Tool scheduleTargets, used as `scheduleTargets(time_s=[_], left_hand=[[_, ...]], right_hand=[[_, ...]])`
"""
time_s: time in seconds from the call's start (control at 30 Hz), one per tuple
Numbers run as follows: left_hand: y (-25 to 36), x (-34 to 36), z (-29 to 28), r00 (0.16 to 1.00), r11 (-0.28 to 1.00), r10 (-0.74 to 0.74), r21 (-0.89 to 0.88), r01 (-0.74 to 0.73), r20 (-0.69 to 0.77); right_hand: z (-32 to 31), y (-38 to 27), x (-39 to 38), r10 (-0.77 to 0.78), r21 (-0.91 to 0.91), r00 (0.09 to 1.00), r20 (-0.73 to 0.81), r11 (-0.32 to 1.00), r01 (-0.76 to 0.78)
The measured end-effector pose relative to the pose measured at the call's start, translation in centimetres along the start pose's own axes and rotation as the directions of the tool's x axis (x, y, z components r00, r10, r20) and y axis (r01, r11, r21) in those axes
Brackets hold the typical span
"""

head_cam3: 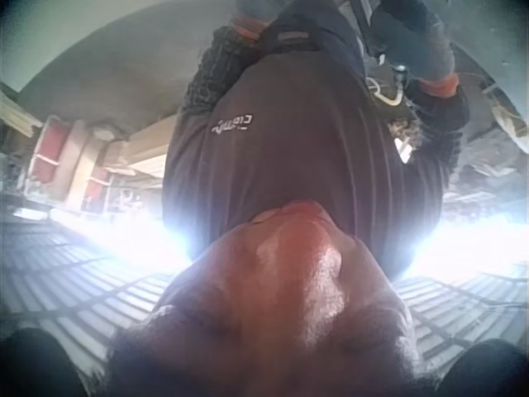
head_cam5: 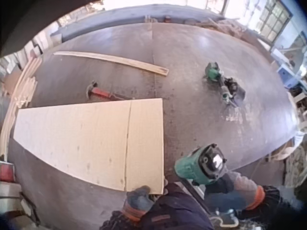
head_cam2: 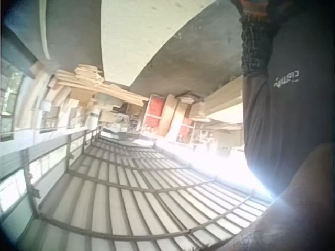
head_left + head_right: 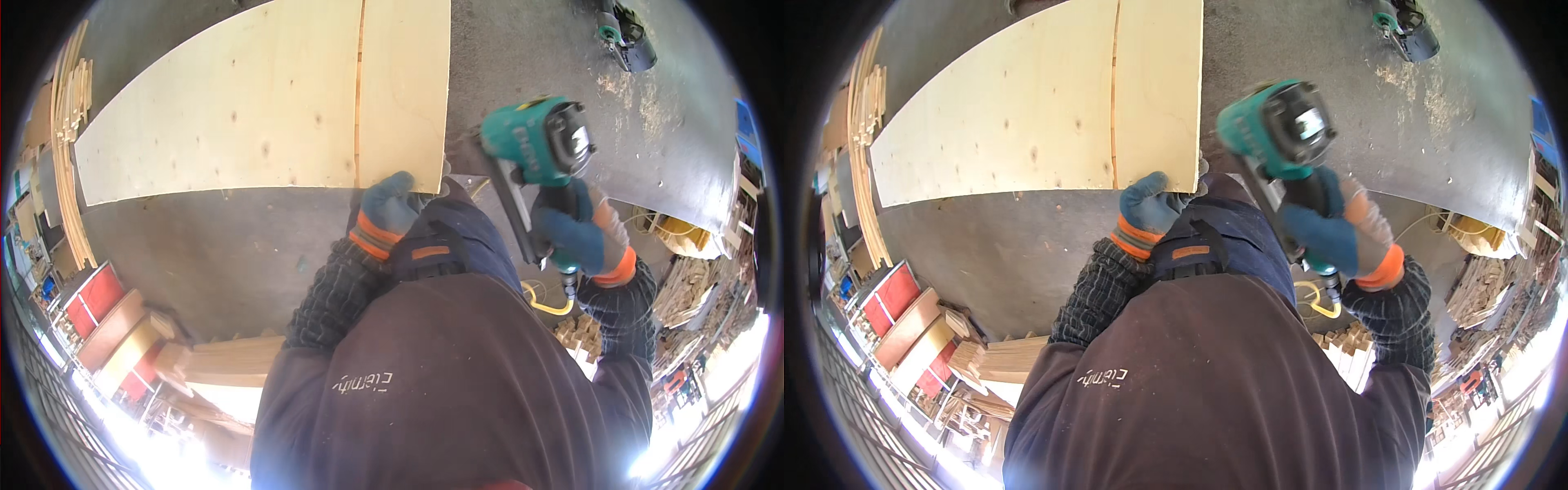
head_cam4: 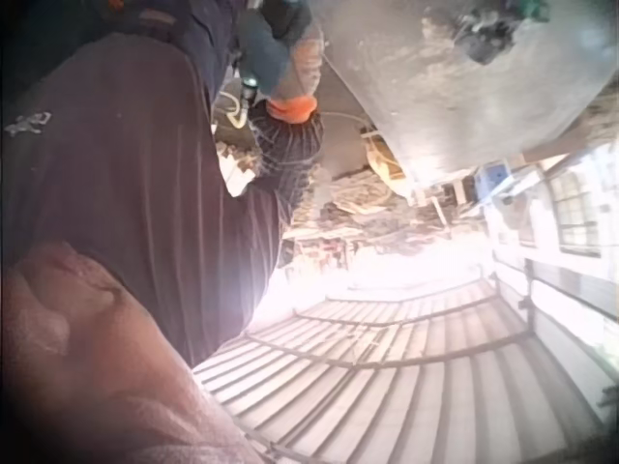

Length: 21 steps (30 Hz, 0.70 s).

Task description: Attaching a wood strip to a plywood board using a pneumatic nail gun and a hammer.

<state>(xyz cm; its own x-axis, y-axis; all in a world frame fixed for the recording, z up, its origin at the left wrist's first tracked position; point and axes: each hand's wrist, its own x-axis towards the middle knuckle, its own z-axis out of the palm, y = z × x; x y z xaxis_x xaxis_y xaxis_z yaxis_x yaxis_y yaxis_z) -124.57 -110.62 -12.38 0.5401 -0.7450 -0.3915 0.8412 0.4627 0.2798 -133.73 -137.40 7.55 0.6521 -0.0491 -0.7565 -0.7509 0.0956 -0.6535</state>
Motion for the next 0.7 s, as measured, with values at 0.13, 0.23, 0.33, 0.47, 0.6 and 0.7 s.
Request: scheduleTargets(time_s=[0.13, 0.23, 0.33, 0.47, 0.6, 0.7], left_hand=[[-0.1, -0.4, -0.6, 0.999, 0.998, -0.027, -0.055, 0.025, -0.042], [-0.3, -0.7, -0.8, 0.999, 0.998, -0.017, -0.068, 0.014, -0.045], [-0.4, -0.8, -1.1, 0.998, 0.998, -0.023, -0.068, 0.019, -0.058], [-0.3, -0.8, -1.2, 0.998, 0.995, -0.037, -0.097, 0.032, -0.051], [-0.1, -0.8, -1.0, 0.997, 0.997, -0.017, -0.077, 0.012, -0.069], [0.1, -0.7, -0.9, 0.999, 0.998, -0.005, -0.063, 0.002, -0.047]], right_hand=[[2.5, -0.8, 1.1, 0.059, -0.044, 0.997, 0.053, 0.997, -0.056], [3.1, -0.8, 2.0, 0.066, -0.063, 0.996, 0.067, 0.996, -0.062], [3.6, -0.9, 2.3, 0.098, -0.078, 0.994, 0.052, 0.993, -0.094], [4.4, -1.3, 2.2, 0.072, -0.047, 0.995, 0.075, 0.997, -0.068], [4.9, -1.4, 2.4, 0.107, -0.06, 0.994, 0.034, 0.993, -0.105], [4.1, -0.9, 2.4, 0.082, -0.046, 0.996, 0.041, 0.996, -0.08]])
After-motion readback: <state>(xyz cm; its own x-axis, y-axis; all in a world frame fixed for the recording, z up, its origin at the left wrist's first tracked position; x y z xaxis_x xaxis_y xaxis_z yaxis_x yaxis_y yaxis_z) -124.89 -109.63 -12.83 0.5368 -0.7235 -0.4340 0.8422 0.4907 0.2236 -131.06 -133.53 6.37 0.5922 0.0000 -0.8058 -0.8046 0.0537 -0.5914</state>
